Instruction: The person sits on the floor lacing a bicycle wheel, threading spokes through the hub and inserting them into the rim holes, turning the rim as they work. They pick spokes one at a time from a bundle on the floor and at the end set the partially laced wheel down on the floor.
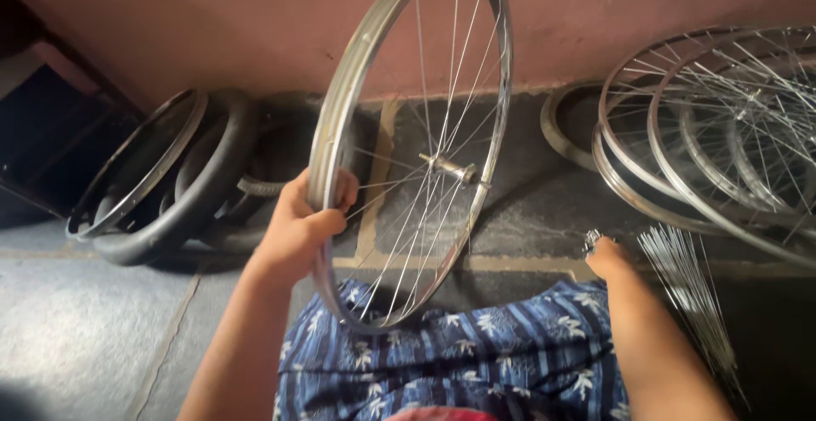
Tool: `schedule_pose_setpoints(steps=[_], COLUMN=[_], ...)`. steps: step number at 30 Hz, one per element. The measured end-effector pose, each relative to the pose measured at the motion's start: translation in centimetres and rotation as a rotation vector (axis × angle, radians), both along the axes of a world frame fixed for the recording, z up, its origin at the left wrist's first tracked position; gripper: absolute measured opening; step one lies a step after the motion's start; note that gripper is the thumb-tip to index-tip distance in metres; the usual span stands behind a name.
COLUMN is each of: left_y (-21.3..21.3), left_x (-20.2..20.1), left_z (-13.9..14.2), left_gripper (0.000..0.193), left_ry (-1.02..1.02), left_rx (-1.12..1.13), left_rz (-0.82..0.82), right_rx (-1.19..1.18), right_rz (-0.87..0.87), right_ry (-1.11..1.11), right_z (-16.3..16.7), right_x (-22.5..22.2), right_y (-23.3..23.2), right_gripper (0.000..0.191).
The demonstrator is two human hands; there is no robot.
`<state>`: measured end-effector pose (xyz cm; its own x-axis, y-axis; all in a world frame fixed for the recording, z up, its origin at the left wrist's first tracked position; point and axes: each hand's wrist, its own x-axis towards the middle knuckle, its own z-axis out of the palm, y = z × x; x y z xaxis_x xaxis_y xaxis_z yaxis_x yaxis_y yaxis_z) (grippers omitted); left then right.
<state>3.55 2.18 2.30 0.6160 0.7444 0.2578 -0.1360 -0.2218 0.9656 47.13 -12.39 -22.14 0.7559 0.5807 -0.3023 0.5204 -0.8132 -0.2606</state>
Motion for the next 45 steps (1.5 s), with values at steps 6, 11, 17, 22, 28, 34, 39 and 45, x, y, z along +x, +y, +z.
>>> schedule_pose_setpoints(steps=[6,11,17,22,28,34,39,45], left_y=[1.8,3.1,5.4,6.5,6.2,5.0,2.2,-5.6], left_x=[0.2,-0.7,-1.5,-2.0,-1.9,-1.5,0.0,5.5], left_z=[1.1,1.9,2.4,2.8,2.3,2.0,1.8,-0.4], left_gripper=[0.034,0.034,0.035,0.036,0.039,0.039,0.030,0.029], left_ry=[-0.044,-0.021,-0.038,-0.022,-0.051,-0.043,0.022,0.010], left_rx=[0.000,-0.067,-0.139,-0.148,-0.148,-0.143,-0.036,-0.142], left_rz=[-0.091,-0.072,-0.092,-0.117,-0.129,-0.118,-0.010,0.058], right_rx=[-0.039,-0.161,-0.203,-0.198,-0.146,0.045,0.641,1.084], right_rz=[-0.179,-0.131,-0.102,-0.112,-0.178,-0.123,-0.051,0.090], right_ry=[0.020,0.013,0.008,0.002,-0.019,-0.092,0.080,0.804], right_z=[0.0,-1.3,-3.0,-3.5,-3.3,-2.1,-1.7,1.8], right_x=[1.4,2.8,4.3,4.4,4.1,3.6,0.9,-10.5], right_y=[1.1,2.2,2.3,2.4,2.3,2.6,0.7,-4.0], right_gripper=[0.039,0.036,0.033,0.031,0.032,0.029,0.019,0.012])
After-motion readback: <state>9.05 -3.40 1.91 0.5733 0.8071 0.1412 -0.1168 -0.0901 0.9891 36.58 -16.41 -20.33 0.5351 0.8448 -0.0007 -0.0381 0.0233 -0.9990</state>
